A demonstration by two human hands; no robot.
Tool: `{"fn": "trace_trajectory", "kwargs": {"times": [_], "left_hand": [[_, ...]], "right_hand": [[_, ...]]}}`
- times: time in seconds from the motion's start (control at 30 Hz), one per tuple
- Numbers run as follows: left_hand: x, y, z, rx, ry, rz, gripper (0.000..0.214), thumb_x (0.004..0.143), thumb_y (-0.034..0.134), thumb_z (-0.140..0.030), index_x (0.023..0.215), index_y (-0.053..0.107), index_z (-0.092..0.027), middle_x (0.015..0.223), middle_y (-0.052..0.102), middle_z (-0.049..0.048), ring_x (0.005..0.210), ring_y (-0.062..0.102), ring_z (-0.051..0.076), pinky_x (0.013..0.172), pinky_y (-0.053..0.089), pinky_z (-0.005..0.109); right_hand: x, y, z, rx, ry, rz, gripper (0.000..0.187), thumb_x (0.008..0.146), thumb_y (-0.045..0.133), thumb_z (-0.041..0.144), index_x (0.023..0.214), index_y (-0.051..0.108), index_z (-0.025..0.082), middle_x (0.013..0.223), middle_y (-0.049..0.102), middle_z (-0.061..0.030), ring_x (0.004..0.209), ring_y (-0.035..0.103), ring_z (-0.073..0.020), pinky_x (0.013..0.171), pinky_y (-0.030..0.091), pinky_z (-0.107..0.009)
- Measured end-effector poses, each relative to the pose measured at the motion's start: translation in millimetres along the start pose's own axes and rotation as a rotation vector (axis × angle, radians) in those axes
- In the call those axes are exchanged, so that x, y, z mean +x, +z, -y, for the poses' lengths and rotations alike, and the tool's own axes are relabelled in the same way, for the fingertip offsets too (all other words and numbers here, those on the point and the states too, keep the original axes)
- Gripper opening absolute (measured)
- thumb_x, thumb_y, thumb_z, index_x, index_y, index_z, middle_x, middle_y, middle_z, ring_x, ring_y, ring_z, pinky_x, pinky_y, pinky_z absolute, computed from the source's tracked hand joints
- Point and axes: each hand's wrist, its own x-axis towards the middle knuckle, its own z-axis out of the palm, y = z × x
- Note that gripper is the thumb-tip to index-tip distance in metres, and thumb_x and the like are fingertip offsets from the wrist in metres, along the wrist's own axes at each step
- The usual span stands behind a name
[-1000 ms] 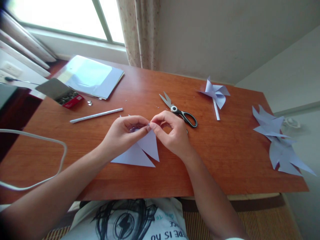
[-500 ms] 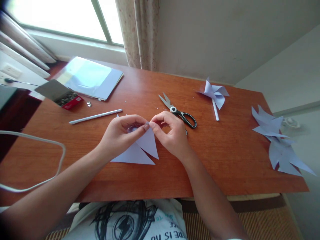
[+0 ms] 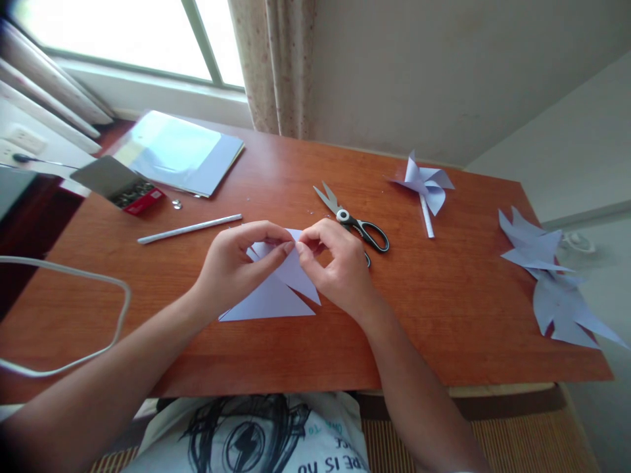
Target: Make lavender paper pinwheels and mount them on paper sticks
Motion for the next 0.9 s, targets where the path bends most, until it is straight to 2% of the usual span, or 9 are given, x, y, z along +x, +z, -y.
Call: {"fn": "trace_trajectory", "kwargs": {"times": [0.2,0.37,0.6,0.7,0.9], "left_hand": [[-1.2,-0.3,-2.8,0.058,0.032,-0.038,0.008,0.085,0.065,-0.017,0.081,0.072,-0.017,0.078,0.074,0.0017,0.071,0.065,0.014,0.068,0.049,0.024],[-2.4,0.9,-1.7,0.127,0.092,-0.033,0.009,0.086,0.064,-0.017,0.081,0.072,-0.018,0.079,0.073,0.0025,0.074,0.066,0.015,0.071,0.049,0.025],[-5.6,4.2,-0.2,0.356,0.166,-0.04,0.013,0.09,0.059,-0.021,0.086,0.071,-0.019,0.086,0.075,0.0048,0.078,0.067,0.017,0.075,0.05,0.029],[-5.3,3.3,-0.2,0.307,0.132,-0.063,0.011,0.089,0.061,-0.021,0.084,0.071,-0.02,0.084,0.075,0.0034,0.078,0.068,0.017,0.074,0.05,0.027],[-3.7,1.3,0.7,0.118,0.005,-0.127,0.007,0.086,0.066,-0.02,0.083,0.072,-0.018,0.078,0.075,0.0007,0.069,0.066,0.013,0.068,0.051,0.023]], "right_hand": [[-2.3,3.2,0.3,0.092,0.045,-0.013,0.008,0.089,0.061,0.018,0.084,0.061,0.024,0.082,0.061,0.0002,0.077,0.061,-0.0163,0.066,0.054,-0.03],[-2.2,4.0,0.0,0.033,0.026,-0.042,0.011,0.086,0.062,0.015,0.082,0.061,0.024,0.08,0.061,0.0008,0.074,0.06,-0.0155,0.064,0.055,-0.03],[-2.7,6.3,1.0,-0.057,-0.024,-0.085,0.012,0.085,0.061,0.012,0.081,0.062,0.024,0.079,0.062,-0.0003,0.071,0.06,-0.0158,0.061,0.055,-0.03],[-3.2,7.4,2.4,-0.12,-0.069,-0.114,0.011,0.087,0.062,0.014,0.082,0.063,0.024,0.08,0.063,-0.001,0.072,0.06,-0.0167,0.064,0.054,-0.032],[-5.5,8.0,4.0,-0.037,-0.046,-0.11,0.012,0.09,0.061,0.015,0.09,0.067,0.025,0.087,0.066,-0.0023,0.076,0.064,-0.0173,0.063,0.057,-0.032]]}}
